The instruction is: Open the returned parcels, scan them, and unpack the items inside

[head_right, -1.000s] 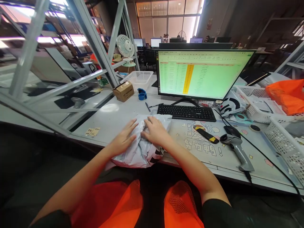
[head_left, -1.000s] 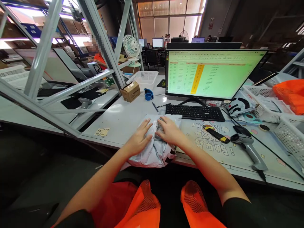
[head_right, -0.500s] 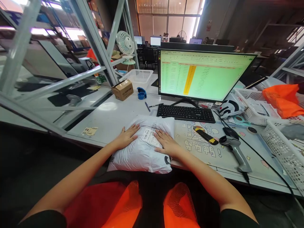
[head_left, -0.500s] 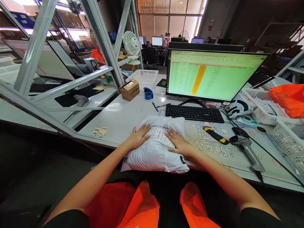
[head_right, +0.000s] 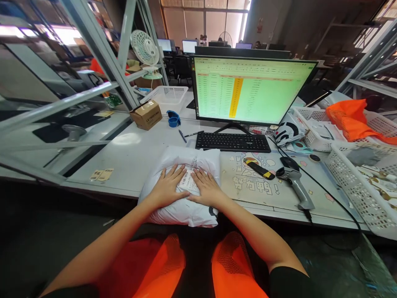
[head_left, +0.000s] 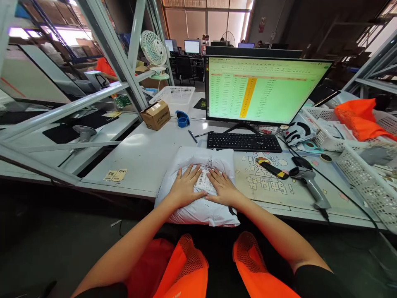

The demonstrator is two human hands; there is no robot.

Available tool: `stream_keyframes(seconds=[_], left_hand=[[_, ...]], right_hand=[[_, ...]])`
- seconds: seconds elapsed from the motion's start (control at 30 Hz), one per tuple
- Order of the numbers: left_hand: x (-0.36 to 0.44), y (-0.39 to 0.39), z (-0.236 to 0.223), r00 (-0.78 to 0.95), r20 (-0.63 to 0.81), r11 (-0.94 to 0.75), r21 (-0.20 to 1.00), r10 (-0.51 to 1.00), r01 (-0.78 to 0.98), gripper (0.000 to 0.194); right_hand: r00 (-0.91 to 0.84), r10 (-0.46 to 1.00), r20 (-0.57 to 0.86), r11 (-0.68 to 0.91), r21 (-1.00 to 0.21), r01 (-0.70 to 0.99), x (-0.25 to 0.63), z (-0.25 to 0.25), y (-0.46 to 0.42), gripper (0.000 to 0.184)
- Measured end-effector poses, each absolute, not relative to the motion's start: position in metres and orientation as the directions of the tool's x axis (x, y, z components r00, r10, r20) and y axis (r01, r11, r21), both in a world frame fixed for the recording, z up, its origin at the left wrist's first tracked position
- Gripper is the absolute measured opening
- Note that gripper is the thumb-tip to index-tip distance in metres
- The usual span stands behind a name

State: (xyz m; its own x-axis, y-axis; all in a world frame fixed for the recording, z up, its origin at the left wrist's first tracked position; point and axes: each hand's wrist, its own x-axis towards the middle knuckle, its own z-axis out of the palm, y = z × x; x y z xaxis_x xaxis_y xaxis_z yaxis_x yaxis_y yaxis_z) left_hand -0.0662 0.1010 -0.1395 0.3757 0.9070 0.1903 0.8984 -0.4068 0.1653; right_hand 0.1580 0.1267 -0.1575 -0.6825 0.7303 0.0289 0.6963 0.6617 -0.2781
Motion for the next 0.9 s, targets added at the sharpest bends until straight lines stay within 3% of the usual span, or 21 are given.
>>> stream_keyframes(seconds=[0.1, 0.17, 0.27, 0.33, 0.4, 0.43, 0.47, 0.53, 0.63, 0.7, 0.8, 0.9], left_hand=[[-0.068, 0.1, -0.137, 0.382, 0.192, -0.418, 0.212, 0.904, 0.883, 0.082], [-0.077, 0.098, -0.134, 0.392, 0.222, -0.447, 0.323, 0.893, 0.834, 0.071], [-0.112, 0.093, -0.136, 0.156, 0.405, -0.362, 0.504, 0.901, 0.784, 0.067], [-0.143, 0.09, -0.143, -0.146, 0.39, -0.138, 0.613, 0.909, 0.778, 0.079], [-0.168, 0.088, -0.15, -0.307, 0.192, 0.093, 0.692, 0.932, 0.716, 0.093], [-0.175, 0.089, -0.152, -0.303, 0.087, 0.15, 0.722, 0.949, 0.676, 0.095], [-0.179, 0.091, -0.152, -0.264, 0.01, 0.168, 0.749, 0.964, 0.641, 0.094], [-0.176, 0.098, -0.15, -0.191, -0.041, 0.146, 0.805, 0.981, 0.575, 0.086], [-0.161, 0.112, -0.142, -0.206, -0.056, 0.151, 0.865, 0.977, 0.478, 0.073], [-0.152, 0.118, -0.135, -0.231, -0.041, 0.141, 0.889, 0.972, 0.436, 0.07], [-0.145, 0.115, -0.119, -0.239, 0.033, 0.06, 0.926, 0.971, 0.372, 0.078], [-0.138, 0.102, -0.09, -0.228, 0.139, -0.071, 0.956, 0.964, 0.284, 0.082]], right_hand=[[-0.672, 0.739, 0.055, 0.653, -0.307, 0.693, 0.169, -0.159, 0.118, 0.094], [-0.681, 0.729, 0.073, 0.652, -0.376, 0.658, 0.186, -0.153, 0.106, 0.082], [-0.585, 0.789, 0.188, 0.585, -0.525, 0.619, 0.247, -0.147, 0.081, 0.06], [-0.321, 0.882, 0.344, 0.468, -0.571, 0.674, 0.311, -0.152, 0.066, 0.056], [0.097, 0.867, 0.489, 0.228, -0.562, 0.795, 0.385, -0.16, 0.06, 0.06], [0.271, 0.826, 0.495, 0.055, -0.548, 0.834, 0.42, -0.164, 0.062, 0.065], [0.403, 0.794, 0.455, -0.128, -0.524, 0.842, 0.451, -0.167, 0.066, 0.07], [0.508, 0.816, 0.277, -0.371, -0.422, 0.827, 0.497, -0.17, 0.082, 0.079], [0.481, 0.875, 0.043, -0.449, -0.297, 0.843, 0.523, -0.167, 0.105, 0.072], [0.466, 0.885, 0.007, -0.44, -0.315, 0.841, 0.523, -0.163, 0.113, 0.058], [0.52, 0.853, 0.037, -0.426, -0.525, 0.736, 0.514, -0.156, 0.108, 0.042], [0.458, 0.888, 0.044, -0.185, -0.877, 0.443, 0.493, -0.141, 0.084, 0.044]])
